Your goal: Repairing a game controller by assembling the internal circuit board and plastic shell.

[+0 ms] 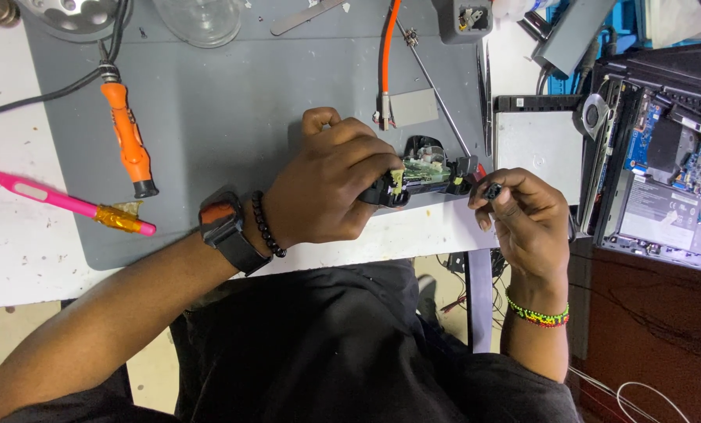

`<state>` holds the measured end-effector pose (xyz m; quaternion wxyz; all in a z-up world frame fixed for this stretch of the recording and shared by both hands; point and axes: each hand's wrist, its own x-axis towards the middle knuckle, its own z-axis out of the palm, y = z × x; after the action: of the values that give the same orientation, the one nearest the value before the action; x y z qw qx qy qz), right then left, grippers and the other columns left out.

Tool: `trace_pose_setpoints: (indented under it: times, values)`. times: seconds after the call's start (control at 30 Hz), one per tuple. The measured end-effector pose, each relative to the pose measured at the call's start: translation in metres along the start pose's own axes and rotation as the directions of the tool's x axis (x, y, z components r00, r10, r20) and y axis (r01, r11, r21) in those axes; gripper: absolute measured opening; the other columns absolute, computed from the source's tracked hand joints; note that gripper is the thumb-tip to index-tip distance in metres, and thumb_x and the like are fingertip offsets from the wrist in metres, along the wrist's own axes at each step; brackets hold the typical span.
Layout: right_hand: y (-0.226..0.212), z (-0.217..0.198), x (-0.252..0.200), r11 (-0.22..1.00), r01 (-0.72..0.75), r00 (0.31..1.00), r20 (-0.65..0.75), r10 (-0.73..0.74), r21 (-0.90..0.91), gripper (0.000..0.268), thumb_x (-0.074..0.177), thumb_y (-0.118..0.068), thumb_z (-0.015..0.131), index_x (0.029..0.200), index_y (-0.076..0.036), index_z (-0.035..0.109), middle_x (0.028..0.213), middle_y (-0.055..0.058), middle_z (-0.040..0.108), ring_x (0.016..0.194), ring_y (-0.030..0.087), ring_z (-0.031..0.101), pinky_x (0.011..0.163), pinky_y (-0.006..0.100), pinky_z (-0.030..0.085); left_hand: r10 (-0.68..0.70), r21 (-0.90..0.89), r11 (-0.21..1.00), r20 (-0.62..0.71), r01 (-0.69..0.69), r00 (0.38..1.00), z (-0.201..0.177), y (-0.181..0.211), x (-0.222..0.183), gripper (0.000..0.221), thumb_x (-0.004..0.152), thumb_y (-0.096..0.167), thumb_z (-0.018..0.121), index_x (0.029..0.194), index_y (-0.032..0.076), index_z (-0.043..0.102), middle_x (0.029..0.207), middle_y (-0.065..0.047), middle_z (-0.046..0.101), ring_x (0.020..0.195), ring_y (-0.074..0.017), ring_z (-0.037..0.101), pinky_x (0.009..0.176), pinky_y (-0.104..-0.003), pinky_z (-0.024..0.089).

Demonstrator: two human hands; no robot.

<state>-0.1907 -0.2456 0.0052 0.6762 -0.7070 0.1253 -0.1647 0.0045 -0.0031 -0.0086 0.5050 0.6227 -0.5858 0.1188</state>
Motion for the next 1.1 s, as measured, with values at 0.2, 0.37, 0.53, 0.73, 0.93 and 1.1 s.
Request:
trace_pose_setpoints:
  times: [0.2, 0.37, 0.53, 0.73, 0.93, 1.1]
  values:
    - [-0.014, 0.006, 0.001, 0.983, 0.097, 0.995, -0.021, -0.102, -0.157, 0.020, 0.106, -0.007, 0.056, 0.101, 0.012, 0.061, 0.090, 0.027, 0.065, 0.082, 0.028, 0.068, 0.056, 0.028, 0.056, 0.012, 0.021, 1.000, -0.012, -0.012, 1.000, 0.004, -0.001, -0.002, 0.027, 0.079, 0.005, 0.067, 0.104, -0.001, 0.074, 0.097, -0.011, 0.071, 0.096, -0.0282, 0.065, 0.091, -0.048, 0.028]
    - [-0.025, 0.010, -0.001, 0.816, 0.358, 0.922, 0.036, -0.385, -0.453, 0.022, 0.104, -0.007, 0.063, 0.103, 0.015, 0.061, 0.095, 0.031, 0.066, 0.088, 0.041, 0.071, 0.062, 0.038, 0.057, 0.007, 0.015, 1.000, -0.007, -0.006, 1.000, -0.001, 0.003, 0.002, 0.026, 0.080, 0.004, 0.066, 0.104, -0.001, 0.074, 0.096, -0.011, 0.071, 0.095, -0.0288, 0.065, 0.090, -0.048, 0.028]
    - [-0.038, 0.036, -0.003, 0.646, 0.449, 0.867, 0.128, -0.481, -0.617, 0.011, 0.103, -0.002, 0.064, 0.101, 0.009, 0.061, 0.096, 0.023, 0.069, 0.096, 0.040, 0.074, 0.087, 0.043, 0.063, -0.016, 0.050, 0.999, 0.064, 0.013, 0.998, -0.001, 0.004, -0.002, 0.028, 0.084, 0.005, 0.060, 0.108, 0.002, 0.073, 0.106, -0.007, 0.075, 0.101, -0.0300, 0.063, 0.096, -0.050, 0.030]
    - [-0.035, 0.041, -0.004, 0.580, 0.433, 0.867, 0.144, -0.476, -0.690, 0.011, 0.098, 0.003, 0.070, 0.094, 0.010, 0.062, 0.093, 0.025, 0.070, 0.088, 0.038, 0.071, 0.084, 0.044, 0.058, -0.035, 0.087, 0.996, 0.133, 0.024, 0.991, -0.004, 0.007, -0.001, 0.023, 0.086, 0.008, 0.061, 0.106, 0.006, 0.072, 0.108, -0.004, 0.074, 0.101, -0.0277, 0.062, 0.095, -0.050, 0.032]
    - [-0.025, 0.039, -0.003, 0.580, 0.488, 0.838, 0.165, -0.519, -0.653, 0.011, 0.095, 0.007, 0.071, 0.089, 0.010, 0.061, 0.084, 0.022, 0.067, 0.079, 0.038, 0.068, 0.077, 0.044, 0.058, 0.013, 0.173, 0.984, 0.168, -0.043, 0.986, -0.001, 0.008, -0.006, 0.043, 0.067, 0.007, 0.056, 0.107, 0.005, 0.072, 0.108, -0.005, 0.071, 0.104, -0.0275, 0.062, 0.089, -0.048, 0.034]
    - [-0.025, 0.036, 0.000, 0.595, 0.484, 0.849, 0.180, -0.497, -0.641, 0.010, 0.094, 0.006, 0.071, 0.087, 0.008, 0.064, 0.084, 0.020, 0.068, 0.079, 0.037, 0.068, 0.077, 0.042, 0.057, 0.051, 0.156, 0.985, 0.161, -0.077, 0.986, -0.003, 0.011, -0.003, 0.035, 0.072, -0.004, 0.054, 0.102, 0.002, 0.071, 0.103, -0.011, 0.070, 0.095, -0.0287, 0.063, 0.080, -0.047, 0.036]
